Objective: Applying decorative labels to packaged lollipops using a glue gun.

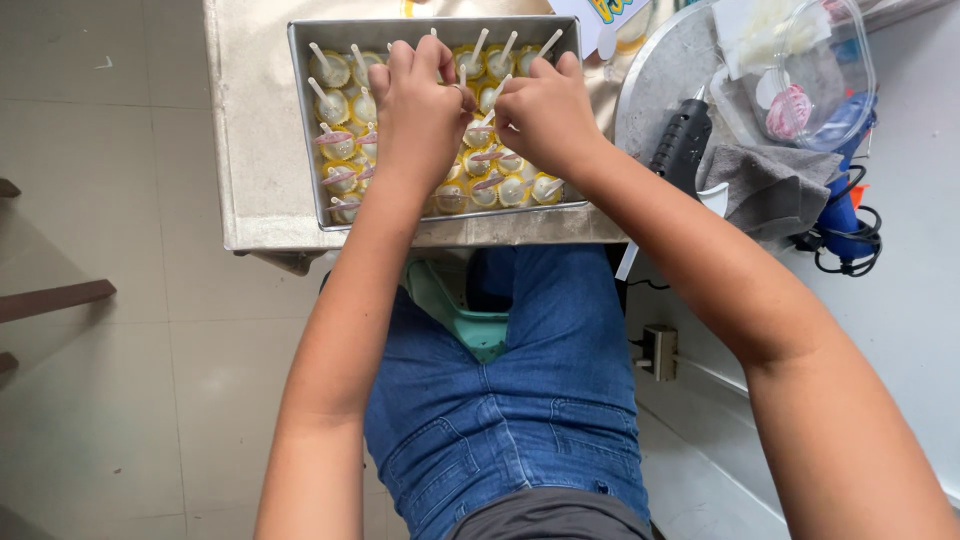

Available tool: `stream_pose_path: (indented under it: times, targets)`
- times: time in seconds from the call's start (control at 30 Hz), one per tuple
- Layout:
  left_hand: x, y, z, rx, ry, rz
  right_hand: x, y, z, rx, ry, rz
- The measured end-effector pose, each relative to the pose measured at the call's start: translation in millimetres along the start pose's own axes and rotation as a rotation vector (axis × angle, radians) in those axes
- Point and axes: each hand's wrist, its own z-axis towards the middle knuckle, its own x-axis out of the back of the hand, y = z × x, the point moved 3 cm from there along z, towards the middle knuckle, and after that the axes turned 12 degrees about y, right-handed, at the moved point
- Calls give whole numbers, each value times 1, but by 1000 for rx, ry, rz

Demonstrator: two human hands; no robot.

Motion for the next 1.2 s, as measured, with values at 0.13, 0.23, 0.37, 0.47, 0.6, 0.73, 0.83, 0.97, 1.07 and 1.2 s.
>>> stream_pose_path:
  times: [0.13, 0.23, 0.37, 0.47, 0.6, 0.73, 0.83, 0.97, 1.07, 1.2]
  targets:
    - [2, 1, 2, 3, -40, 23, 1, 2, 0, 13, 19, -9]
    - [-3, -2, 2, 21, -40, 18, 0, 1, 1, 35, 14, -48]
    - [-11, -5, 5, 9, 25, -42, -3, 1, 4, 51, 25, -76]
    - [-17, -8, 10, -10, 21, -73, -6, 3, 4, 24, 15, -73]
    - [-24, -11, 8, -29, -13, -62, -6, 3, 4, -30, 55, -26]
    - [-29, -15, 1, -46, -8, -67, -9, 3, 3, -29, 76, -10]
    - [-31, -14, 0, -35, -38, -51, -9, 3, 2, -6, 92, -56]
    - [-32, -16, -4, -35, -52, 11, -8, 0, 3, -18, 111, -58]
    - [-26, -14, -4, -46, -38, 4, -8, -2, 2, -14, 129, -65]
    - [-16, -12, -5, -62, -30, -2, -6, -3, 4, 3, 144, -52]
